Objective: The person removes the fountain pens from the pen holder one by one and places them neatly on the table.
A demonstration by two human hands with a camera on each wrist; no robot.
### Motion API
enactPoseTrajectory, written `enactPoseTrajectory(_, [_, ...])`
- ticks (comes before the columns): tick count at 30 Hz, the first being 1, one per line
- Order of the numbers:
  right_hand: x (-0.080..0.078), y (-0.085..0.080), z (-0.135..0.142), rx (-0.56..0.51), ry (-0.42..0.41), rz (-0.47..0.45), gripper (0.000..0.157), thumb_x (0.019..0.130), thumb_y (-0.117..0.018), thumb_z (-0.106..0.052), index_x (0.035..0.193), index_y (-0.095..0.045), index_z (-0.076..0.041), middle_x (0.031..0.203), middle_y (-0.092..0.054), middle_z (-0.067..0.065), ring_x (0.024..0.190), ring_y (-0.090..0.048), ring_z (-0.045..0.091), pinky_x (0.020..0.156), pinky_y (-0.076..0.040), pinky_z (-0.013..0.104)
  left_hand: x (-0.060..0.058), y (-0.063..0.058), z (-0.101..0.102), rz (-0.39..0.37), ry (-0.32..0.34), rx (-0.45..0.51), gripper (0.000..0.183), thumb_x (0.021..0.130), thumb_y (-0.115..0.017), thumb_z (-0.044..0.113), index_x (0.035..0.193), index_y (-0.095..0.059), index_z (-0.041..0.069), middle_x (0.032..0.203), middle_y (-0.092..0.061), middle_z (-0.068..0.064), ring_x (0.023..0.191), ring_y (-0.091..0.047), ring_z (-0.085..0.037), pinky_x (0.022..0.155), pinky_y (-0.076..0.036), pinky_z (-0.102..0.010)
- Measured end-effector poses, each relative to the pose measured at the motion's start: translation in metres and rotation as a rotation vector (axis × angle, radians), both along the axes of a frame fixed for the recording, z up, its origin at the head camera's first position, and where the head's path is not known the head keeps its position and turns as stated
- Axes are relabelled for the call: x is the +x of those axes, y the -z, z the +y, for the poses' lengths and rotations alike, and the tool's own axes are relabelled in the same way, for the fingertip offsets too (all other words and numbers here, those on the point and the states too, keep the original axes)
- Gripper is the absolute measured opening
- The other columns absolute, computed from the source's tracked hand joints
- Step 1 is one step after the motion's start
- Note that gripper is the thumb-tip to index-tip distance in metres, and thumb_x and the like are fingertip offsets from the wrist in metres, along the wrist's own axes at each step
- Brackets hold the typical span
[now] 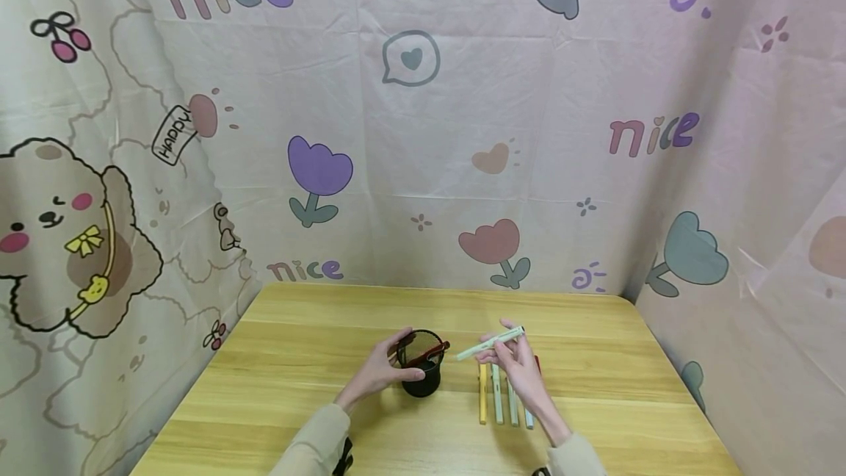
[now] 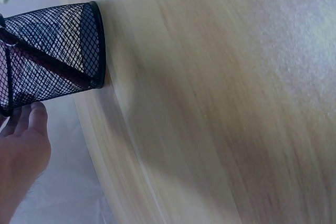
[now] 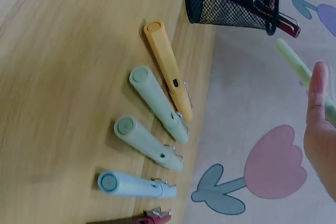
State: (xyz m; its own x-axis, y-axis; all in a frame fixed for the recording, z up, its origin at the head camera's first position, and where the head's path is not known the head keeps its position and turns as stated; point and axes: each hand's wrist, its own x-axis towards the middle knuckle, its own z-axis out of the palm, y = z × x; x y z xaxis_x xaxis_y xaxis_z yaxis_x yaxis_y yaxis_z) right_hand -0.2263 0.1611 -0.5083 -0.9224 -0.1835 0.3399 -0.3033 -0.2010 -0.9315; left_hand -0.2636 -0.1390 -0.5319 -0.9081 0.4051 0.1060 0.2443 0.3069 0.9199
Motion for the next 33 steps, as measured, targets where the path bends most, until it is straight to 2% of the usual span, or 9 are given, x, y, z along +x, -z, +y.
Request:
enactPoseTrajectory(5, [0.000, 0.003, 0.009, 0.038, 0.023, 0.018, 0.050, 0.106, -0.044, -0.003, 0.146, -0.021, 0.015, 0.111, -0.069, -0.009, 0.089, -0.071, 0.007, 0.084, -0.062, 0.022, 0.000, 0.000, 0.000, -0.003, -0.002, -0.001, 0.095, 0.081, -0.086, 0.026, 0.156, -0.033, 0.000, 0.160, -0.037, -0.021, 0.148, -0.033, -0.047, 0.119, -0.034, -0.062])
enactPoseTrajectory(8, [-0.001, 0.004, 0.014, 0.072, 0.065, 0.048, 0.045, 0.106, -0.045, -0.005, 0.141, -0.030, 0.018, 0.108, -0.070, -0.006, 0.082, -0.067, 0.005, 0.075, -0.061, 0.020, 0.000, -0.001, 0.001, 0.001, -0.003, -0.002, 0.095, 0.080, -0.086, 0.026, 0.155, -0.033, 0.000, 0.160, -0.038, -0.021, 0.147, -0.034, -0.048, 0.119, -0.034, -0.062])
enactPoseTrajectory(11, [0.000, 0.005, 0.019, 0.120, 0.132, 0.047, 0.041, 0.106, -0.046, -0.008, 0.136, -0.039, 0.018, 0.100, -0.071, -0.007, 0.072, -0.060, 0.004, 0.062, -0.055, 0.017, 0.000, -0.001, 0.000, -0.002, -0.001, 0.002, 0.095, 0.081, -0.086, 0.026, 0.155, -0.034, 0.001, 0.160, -0.038, -0.021, 0.147, -0.034, -0.048, 0.119, -0.034, -0.062])
enactPoseTrajectory(16, [0.002, 0.005, 0.025, 0.176, 0.237, -0.033, 0.042, 0.107, -0.049, -0.015, 0.139, -0.047, 0.011, 0.087, -0.066, -0.010, 0.060, -0.047, 0.002, 0.051, -0.042, 0.016, 0.000, 0.000, 0.000, 0.001, -0.002, -0.002, 0.094, 0.081, -0.086, 0.025, 0.155, -0.034, 0.001, 0.160, -0.038, -0.021, 0.147, -0.034, -0.047, 0.118, -0.035, -0.062])
enactPoseTrajectory(21, [0.005, 0.006, 0.033, 0.211, 0.266, -0.132, 0.047, 0.107, -0.048, -0.019, 0.149, -0.043, 0.001, 0.087, -0.062, -0.012, 0.057, -0.041, -0.001, 0.050, -0.037, 0.014, 0.001, -0.001, 0.000, 0.005, -0.010, -0.011, 0.093, 0.081, -0.086, 0.025, 0.155, -0.035, 0.002, 0.160, -0.037, -0.021, 0.147, -0.035, -0.047, 0.118, -0.035, -0.062])
enactPoseTrajectory(24, [0.006, 0.006, 0.040, 0.248, 0.278, -0.164, 0.049, 0.107, -0.049, -0.018, 0.152, -0.040, -0.001, 0.088, -0.061, -0.013, 0.058, -0.039, 0.000, 0.050, -0.035, 0.013, 0.001, -0.001, 0.000, 0.005, -0.018, -0.014, 0.093, 0.080, -0.086, 0.025, 0.155, -0.036, 0.003, 0.161, -0.037, -0.021, 0.147, -0.035, -0.047, 0.118, -0.035, -0.063])
enactPoseTrajectory(26, [0.007, 0.007, 0.044, 0.273, 0.287, -0.181, 0.050, 0.106, -0.049, -0.018, 0.152, -0.039, -0.002, 0.088, -0.060, -0.013, 0.059, -0.039, 0.000, 0.050, -0.035, 0.013, 0.001, -0.002, 0.001, 0.006, -0.022, -0.017, 0.092, 0.080, -0.086, 0.025, 0.155, -0.036, 0.003, 0.160, -0.038, -0.021, 0.147, -0.035, -0.047, 0.117, -0.035, -0.063])
enactPoseTrajectory(29, [0.007, 0.008, 0.051, 0.288, 0.294, -0.212, 0.051, 0.106, -0.050, -0.017, 0.153, -0.038, -0.001, 0.090, -0.061, -0.013, 0.066, -0.050, 0.002, 0.054, -0.045, 0.016, 0.002, -0.002, 0.001, 0.011, -0.022, -0.023, 0.092, 0.081, -0.086, 0.025, 0.155, -0.036, 0.004, 0.160, -0.039, -0.020, 0.147, -0.036, -0.046, 0.118, -0.035, -0.064])
enactPoseTrajectory(33, [0.007, 0.012, 0.062, 0.296, 0.303, -0.240, 0.051, 0.106, -0.051, -0.018, 0.151, -0.038, 0.001, 0.091, -0.063, -0.016, 0.074, -0.059, 0.003, 0.059, -0.052, 0.020, 0.002, -0.003, 0.001, 0.017, -0.019, -0.026, 0.091, 0.081, -0.086, 0.026, 0.155, -0.037, 0.004, 0.160, -0.039, -0.020, 0.147, -0.036, -0.046, 0.117, -0.035, -0.063])
